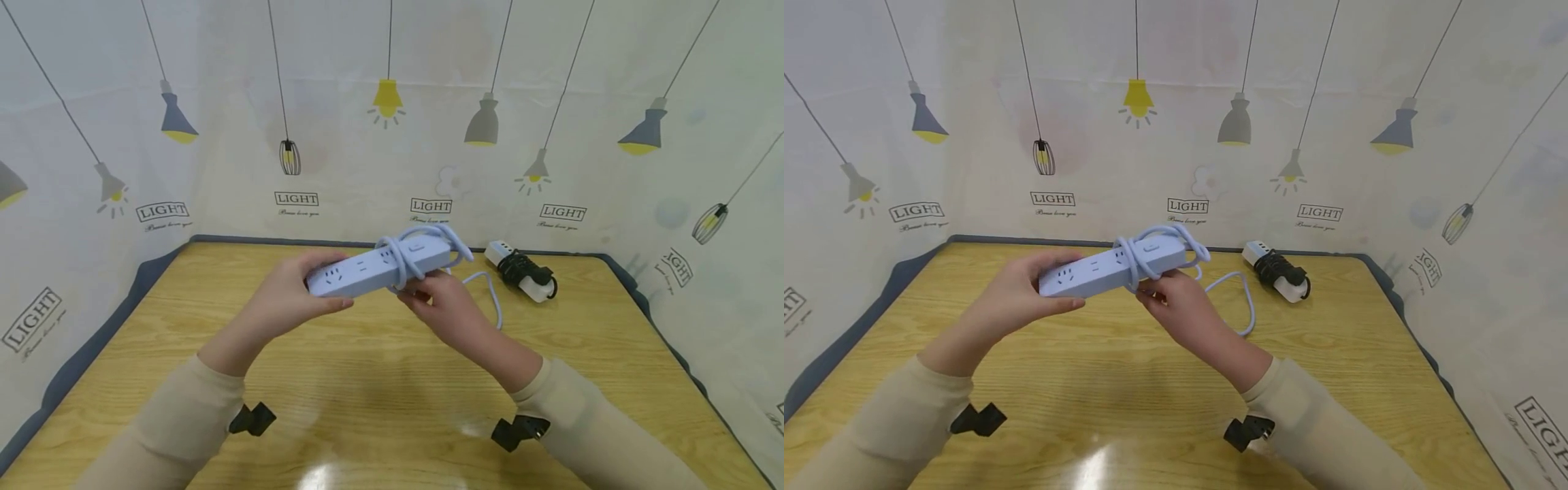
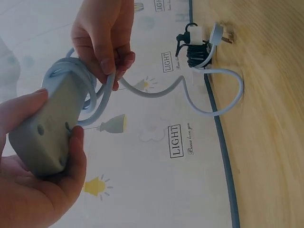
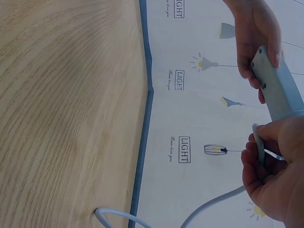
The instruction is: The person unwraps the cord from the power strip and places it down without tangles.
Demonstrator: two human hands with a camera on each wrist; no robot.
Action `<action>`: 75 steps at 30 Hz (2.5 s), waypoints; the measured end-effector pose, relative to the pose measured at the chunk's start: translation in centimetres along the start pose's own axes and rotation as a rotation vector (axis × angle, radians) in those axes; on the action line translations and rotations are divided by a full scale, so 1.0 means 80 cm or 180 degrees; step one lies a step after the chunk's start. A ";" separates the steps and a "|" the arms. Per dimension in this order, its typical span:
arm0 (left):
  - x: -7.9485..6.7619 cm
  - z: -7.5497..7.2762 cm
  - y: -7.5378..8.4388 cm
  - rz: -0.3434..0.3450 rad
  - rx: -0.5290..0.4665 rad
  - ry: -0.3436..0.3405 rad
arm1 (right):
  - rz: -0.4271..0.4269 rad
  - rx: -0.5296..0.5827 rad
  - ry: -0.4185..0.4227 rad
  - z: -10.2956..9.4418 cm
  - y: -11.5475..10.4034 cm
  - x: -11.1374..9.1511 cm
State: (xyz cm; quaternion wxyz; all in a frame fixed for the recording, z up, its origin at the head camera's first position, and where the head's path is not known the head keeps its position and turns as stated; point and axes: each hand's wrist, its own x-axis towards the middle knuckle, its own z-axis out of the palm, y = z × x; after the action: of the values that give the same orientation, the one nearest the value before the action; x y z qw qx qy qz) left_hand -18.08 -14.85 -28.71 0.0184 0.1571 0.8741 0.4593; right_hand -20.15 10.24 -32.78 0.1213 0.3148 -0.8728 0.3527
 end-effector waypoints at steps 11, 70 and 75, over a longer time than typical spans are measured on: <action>0.002 0.008 0.003 -0.0090 -0.0014 -0.0071 | -0.0035 -0.0004 -0.0117 0.000 0.000 0.001; -0.002 -0.007 -0.055 -0.0225 0.0602 0.0224 | -0.0544 -0.0300 -0.0003 -0.097 0.022 -0.012; -0.002 -0.019 -0.055 -0.0360 0.0326 0.0573 | -0.1157 -0.0405 -0.0018 -0.093 0.020 -0.016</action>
State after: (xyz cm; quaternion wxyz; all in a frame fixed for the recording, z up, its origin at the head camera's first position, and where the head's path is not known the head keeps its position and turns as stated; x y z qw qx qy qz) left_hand -19.32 -18.46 -31.42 -0.0424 0.0664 0.9020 0.4246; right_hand -20.26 16.88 -28.85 0.2002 0.4600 -0.8224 0.2682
